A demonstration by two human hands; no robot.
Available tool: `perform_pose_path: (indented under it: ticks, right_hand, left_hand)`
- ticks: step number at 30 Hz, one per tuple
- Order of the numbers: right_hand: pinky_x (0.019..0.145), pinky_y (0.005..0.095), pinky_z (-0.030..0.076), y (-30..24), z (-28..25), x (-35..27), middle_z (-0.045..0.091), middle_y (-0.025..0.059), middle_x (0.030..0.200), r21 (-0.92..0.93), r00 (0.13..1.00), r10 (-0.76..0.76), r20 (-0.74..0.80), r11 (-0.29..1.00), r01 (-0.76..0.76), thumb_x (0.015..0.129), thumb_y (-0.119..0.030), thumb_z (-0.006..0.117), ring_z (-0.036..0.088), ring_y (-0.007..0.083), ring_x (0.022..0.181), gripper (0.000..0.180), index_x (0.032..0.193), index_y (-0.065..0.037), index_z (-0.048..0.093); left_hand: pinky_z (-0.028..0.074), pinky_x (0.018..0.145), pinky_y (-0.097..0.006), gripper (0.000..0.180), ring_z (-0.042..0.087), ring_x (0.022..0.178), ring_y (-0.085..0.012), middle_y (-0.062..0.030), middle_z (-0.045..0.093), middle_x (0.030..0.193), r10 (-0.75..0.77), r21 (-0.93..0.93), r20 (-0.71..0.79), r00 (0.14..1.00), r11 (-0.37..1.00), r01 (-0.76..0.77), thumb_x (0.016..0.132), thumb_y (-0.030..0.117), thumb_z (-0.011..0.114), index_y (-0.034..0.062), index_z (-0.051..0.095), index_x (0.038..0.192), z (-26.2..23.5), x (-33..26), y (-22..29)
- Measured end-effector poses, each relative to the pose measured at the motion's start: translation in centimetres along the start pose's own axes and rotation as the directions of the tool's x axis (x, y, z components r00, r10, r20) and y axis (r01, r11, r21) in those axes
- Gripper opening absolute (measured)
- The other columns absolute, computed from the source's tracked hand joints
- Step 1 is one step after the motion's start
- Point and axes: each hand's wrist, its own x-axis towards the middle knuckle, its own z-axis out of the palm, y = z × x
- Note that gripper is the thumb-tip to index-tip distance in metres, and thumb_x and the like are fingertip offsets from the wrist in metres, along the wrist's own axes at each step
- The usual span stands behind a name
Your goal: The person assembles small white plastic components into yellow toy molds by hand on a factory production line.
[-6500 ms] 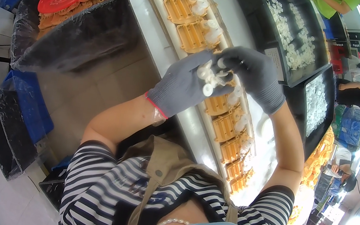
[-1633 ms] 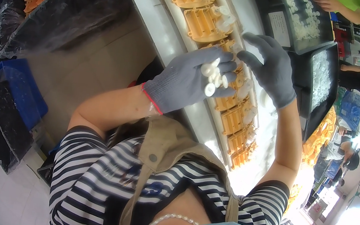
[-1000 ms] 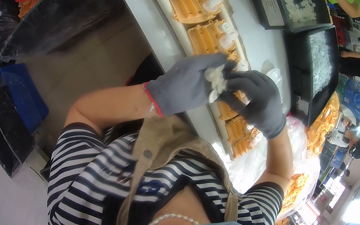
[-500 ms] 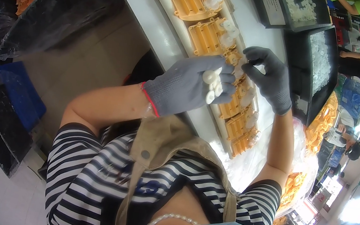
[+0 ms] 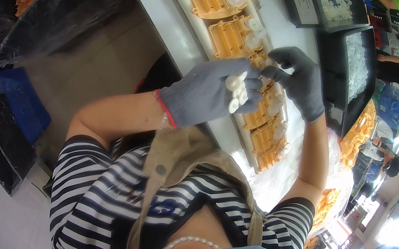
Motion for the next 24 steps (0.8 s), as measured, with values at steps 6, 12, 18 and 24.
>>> perform_pose_path:
  ticks: [6,12,18,24]
  right_hand:
    - [0.074,0.0322,0.051,0.0,0.2,-0.2,0.067,0.0069,0.091,-0.059,0.998,-0.046,-0.042,0.997,0.043,0.074,-0.019,0.082,0.064,0.0188,0.081,0.031,0.099,-0.005,0.071]
    - [0.077,0.0353,0.052,-1.8,-0.3,-2.5,0.068,0.0075,0.097,-0.127,0.955,-0.255,-0.152,0.963,0.237,0.073,-0.018,0.08,0.065,0.0262,0.088,0.03,0.099,-0.008,0.069]
    - [0.075,0.0365,0.053,-4.5,-0.2,-3.2,0.068,0.0069,0.097,-0.052,0.87,-0.489,-0.058,0.872,0.486,0.071,-0.014,0.077,0.064,0.0286,0.087,0.033,0.101,-0.012,0.067]
    - [0.071,0.0356,0.054,-5.0,-1.2,-6.4,0.067,0.0069,0.094,-0.082,0.916,-0.399,-0.039,0.915,0.395,0.069,-0.011,0.075,0.065,0.026,0.081,0.036,0.104,-0.011,0.067]
  left_hand:
    - [0.04,0.109,-0.039,0.053,0.054,0.119,-0.0261,-0.0183,0.053,0.131,-0.027,0.002,-0.021,0.999,1.0,0.027,0.103,0.034,0.037,-0.0078,0.041,0.135,0.4,-0.1,0.2]
    - [0.042,0.107,-0.038,0.05,0.056,0.114,-0.0238,-0.014,0.056,0.125,-0.014,-0.093,0.048,0.999,0.996,0.019,0.102,0.04,0.042,-0.0012,0.047,0.13,1.0,0.3,-0.3]
    - [0.047,0.096,-0.03,0.045,0.052,0.109,-0.0155,-0.0062,0.053,0.113,-0.004,-0.153,0.164,0.986,0.988,0.03,0.101,0.042,0.045,0.004,0.044,0.125,2.2,1.6,-1.8]
    - [0.045,0.101,-0.031,0.042,0.056,0.111,-0.0171,-0.008,0.057,0.117,0.025,-0.288,0.42,0.907,0.952,0.107,0.105,0.038,0.034,0.0045,0.045,0.129,-0.7,3.3,-3.2]
